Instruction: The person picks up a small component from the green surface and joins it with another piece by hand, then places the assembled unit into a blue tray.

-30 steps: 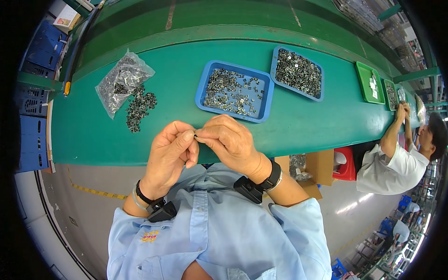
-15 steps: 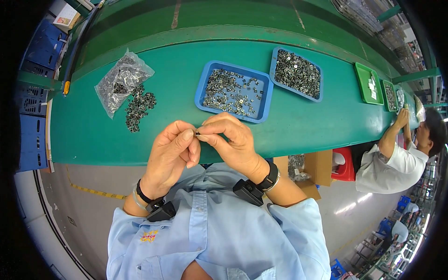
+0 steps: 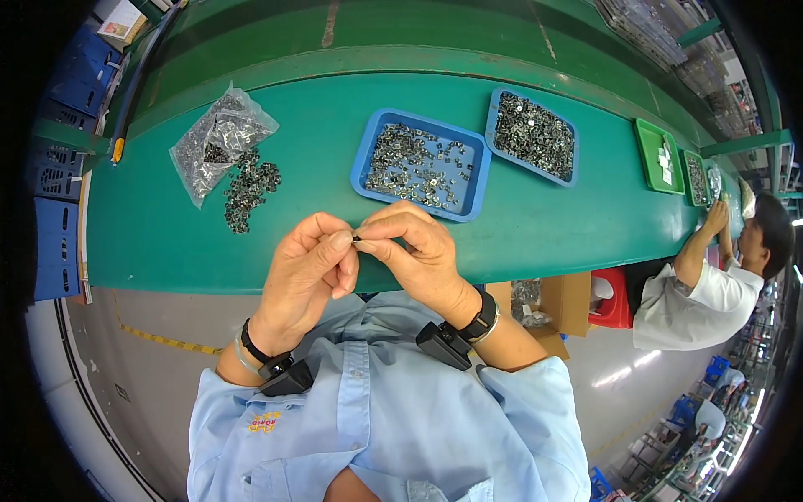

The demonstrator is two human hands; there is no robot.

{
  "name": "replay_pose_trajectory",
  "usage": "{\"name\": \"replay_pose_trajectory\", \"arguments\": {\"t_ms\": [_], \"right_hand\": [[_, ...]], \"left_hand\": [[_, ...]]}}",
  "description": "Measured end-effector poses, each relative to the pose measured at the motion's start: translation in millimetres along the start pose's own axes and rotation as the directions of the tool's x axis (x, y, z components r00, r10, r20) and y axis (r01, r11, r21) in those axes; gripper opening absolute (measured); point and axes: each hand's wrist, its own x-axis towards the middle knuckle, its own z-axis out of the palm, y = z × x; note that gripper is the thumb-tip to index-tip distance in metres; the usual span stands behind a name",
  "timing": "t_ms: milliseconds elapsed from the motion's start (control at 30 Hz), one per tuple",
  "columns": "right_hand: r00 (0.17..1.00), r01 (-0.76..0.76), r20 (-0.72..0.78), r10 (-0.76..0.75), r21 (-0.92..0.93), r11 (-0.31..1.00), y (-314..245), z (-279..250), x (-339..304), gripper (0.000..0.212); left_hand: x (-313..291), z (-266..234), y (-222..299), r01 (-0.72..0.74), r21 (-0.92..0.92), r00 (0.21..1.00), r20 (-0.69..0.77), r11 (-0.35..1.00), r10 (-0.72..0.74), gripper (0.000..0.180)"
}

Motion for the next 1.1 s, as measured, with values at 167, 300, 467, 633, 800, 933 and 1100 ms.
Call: {"name": "replay_pose_trajectory", "arguments": {"t_ms": [167,300,467,633,800,933,1100], "right_hand": [[0.997,-0.067,-0.026,0.069,0.067,0.996,1,3,-2,0.012],[0.984,-0.158,-0.053,0.17,0.185,0.97,0,6,-4,0.012],[0.988,-0.133,-0.066,0.142,0.13,0.983,2,5,-6,0.011],[0.998,0.054,-0.037,-0.06,-0.149,0.987,-4,4,0,0.012],[1.0,0.007,-0.004,-0.008,-0.193,0.981,-9,4,-1,0.011],[0.999,-0.036,-0.031,0.031,-0.187,0.982,-10,6,-1,0.011],[0.999,-0.043,-0.039,0.037,-0.172,0.984,-10,9,0,0.011]], "left_hand": [[0,2,-1,-0.017,0.013,1.0,-0.016,1.0,0.017,0.012],[0,3,0,-0.043,0.05,0.999,-0.002,0.998,0.044,0.012],[0,1,-1,-0.032,0.057,0.999,0.006,0.998,0.032,0.012],[-1,0,-1,-0.024,0.053,1.0,-0.013,0.998,0.025,0.012],[-1,0,-1,-0.044,0.061,0.999,-0.015,0.997,0.045,0.011],[1,0,-3,-0.065,0.054,0.998,-0.017,0.996,0.066,0.011],[0,-3,-3,-0.078,0.03,0.997,-0.019,0.997,0.079,0.011]]}}
